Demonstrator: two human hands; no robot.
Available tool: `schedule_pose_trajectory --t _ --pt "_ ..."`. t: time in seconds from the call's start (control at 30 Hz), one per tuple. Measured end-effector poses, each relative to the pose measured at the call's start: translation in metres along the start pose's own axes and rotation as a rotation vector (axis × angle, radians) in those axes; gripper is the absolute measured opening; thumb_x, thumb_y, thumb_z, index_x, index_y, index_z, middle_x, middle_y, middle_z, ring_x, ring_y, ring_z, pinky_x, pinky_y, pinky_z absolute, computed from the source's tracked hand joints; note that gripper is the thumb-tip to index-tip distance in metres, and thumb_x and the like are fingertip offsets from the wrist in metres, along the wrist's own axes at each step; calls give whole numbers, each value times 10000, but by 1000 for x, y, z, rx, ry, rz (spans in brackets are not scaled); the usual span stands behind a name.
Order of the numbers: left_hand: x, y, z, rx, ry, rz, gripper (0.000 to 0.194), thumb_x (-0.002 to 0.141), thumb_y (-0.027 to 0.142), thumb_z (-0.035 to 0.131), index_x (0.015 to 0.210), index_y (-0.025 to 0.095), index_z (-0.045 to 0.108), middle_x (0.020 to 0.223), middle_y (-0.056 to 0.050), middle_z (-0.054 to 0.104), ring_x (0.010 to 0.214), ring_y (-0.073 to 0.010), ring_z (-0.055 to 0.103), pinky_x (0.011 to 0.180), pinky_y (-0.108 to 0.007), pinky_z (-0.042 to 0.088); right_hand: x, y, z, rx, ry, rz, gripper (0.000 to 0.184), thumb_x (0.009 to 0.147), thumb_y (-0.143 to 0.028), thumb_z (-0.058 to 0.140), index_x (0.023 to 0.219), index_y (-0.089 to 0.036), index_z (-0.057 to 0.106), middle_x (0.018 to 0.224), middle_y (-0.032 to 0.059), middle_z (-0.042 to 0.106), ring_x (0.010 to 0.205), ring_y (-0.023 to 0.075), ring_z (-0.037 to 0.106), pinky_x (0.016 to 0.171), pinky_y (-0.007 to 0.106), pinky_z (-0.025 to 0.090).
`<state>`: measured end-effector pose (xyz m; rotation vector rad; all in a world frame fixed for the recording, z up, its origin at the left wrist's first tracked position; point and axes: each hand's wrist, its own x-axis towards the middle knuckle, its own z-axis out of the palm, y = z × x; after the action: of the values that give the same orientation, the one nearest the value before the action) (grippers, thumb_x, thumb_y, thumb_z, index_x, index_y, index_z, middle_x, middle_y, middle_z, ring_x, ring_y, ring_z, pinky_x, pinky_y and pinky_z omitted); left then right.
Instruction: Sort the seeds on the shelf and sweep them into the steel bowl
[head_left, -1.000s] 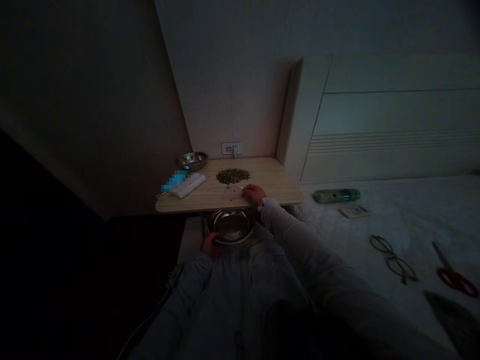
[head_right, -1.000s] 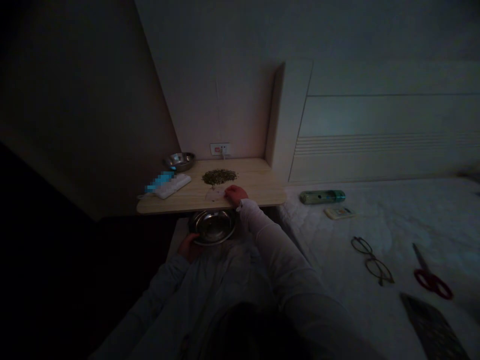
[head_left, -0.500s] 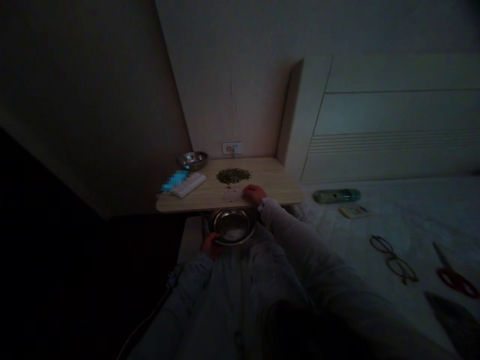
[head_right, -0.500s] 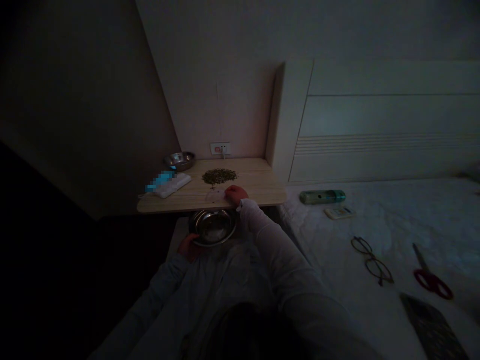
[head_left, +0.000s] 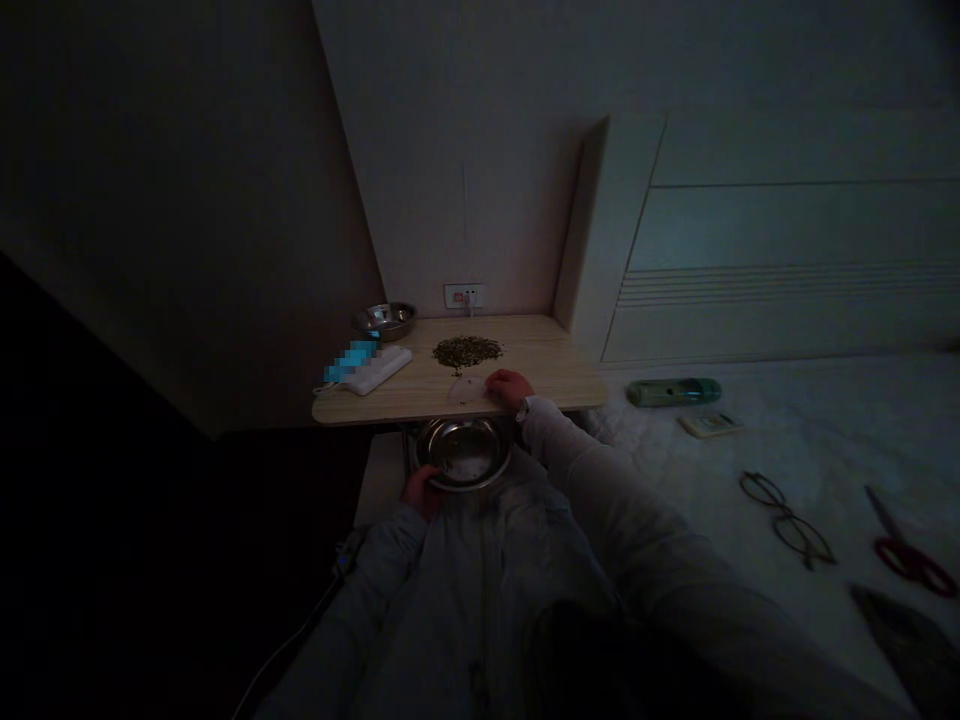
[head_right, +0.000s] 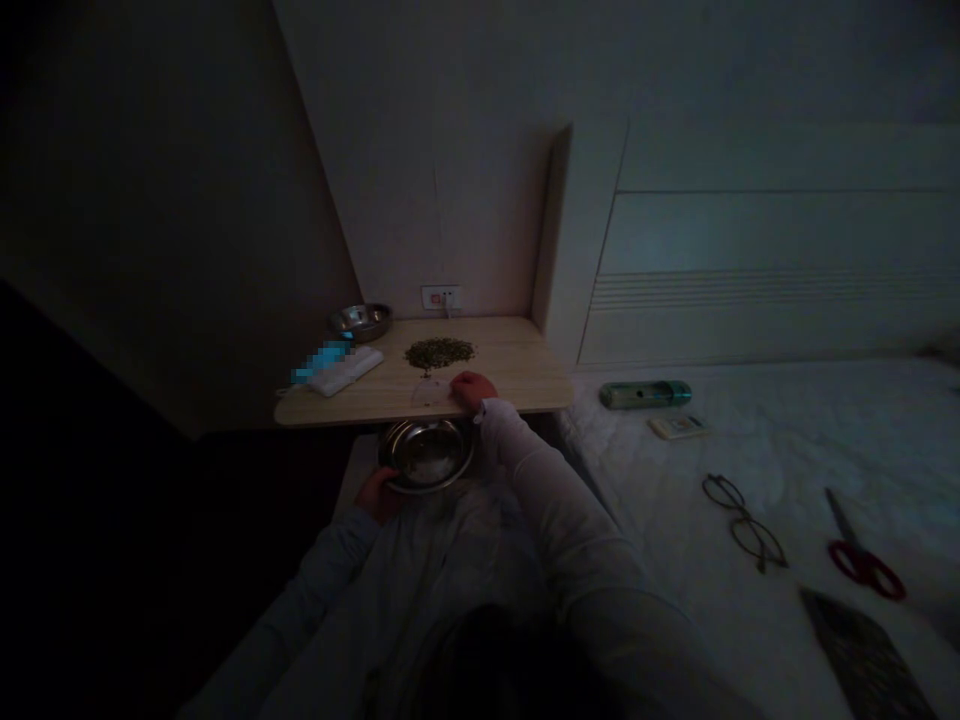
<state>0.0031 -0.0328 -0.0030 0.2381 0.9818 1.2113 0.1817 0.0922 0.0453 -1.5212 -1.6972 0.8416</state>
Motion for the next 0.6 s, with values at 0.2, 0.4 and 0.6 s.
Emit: schedule_pose_trajectory --t 0.2,0.4,0.6 --pt "-2 1 2 17 41 -18 194 625 18 403 594 127 561 490 -28 604 574 -174 596 547 -290 490 -3 -3 -2 -14 -21 1 207 798 -290 445 874 -119 533 854 28 560 736 113 539 658 298 450" --pt "-3 1 1 19 39 -12 172 629 30 417 610 115 566 512 -36 612 599 -184 599 567 -303 489 0 0 -1 -15 -47 1 210 799 -287 444 888 -118 529 860 29 559 736 114 540 653 298 453" --pt "0 0 -1 26 24 -3 166 631 30 421 614 116 562 530 -31 626 535 -164 588 535 -303 486 -3 -3 -1 -8 -5 -10 205 793 -295 452 832 -115 542 791 16 569 714 109 541 660 299 442"
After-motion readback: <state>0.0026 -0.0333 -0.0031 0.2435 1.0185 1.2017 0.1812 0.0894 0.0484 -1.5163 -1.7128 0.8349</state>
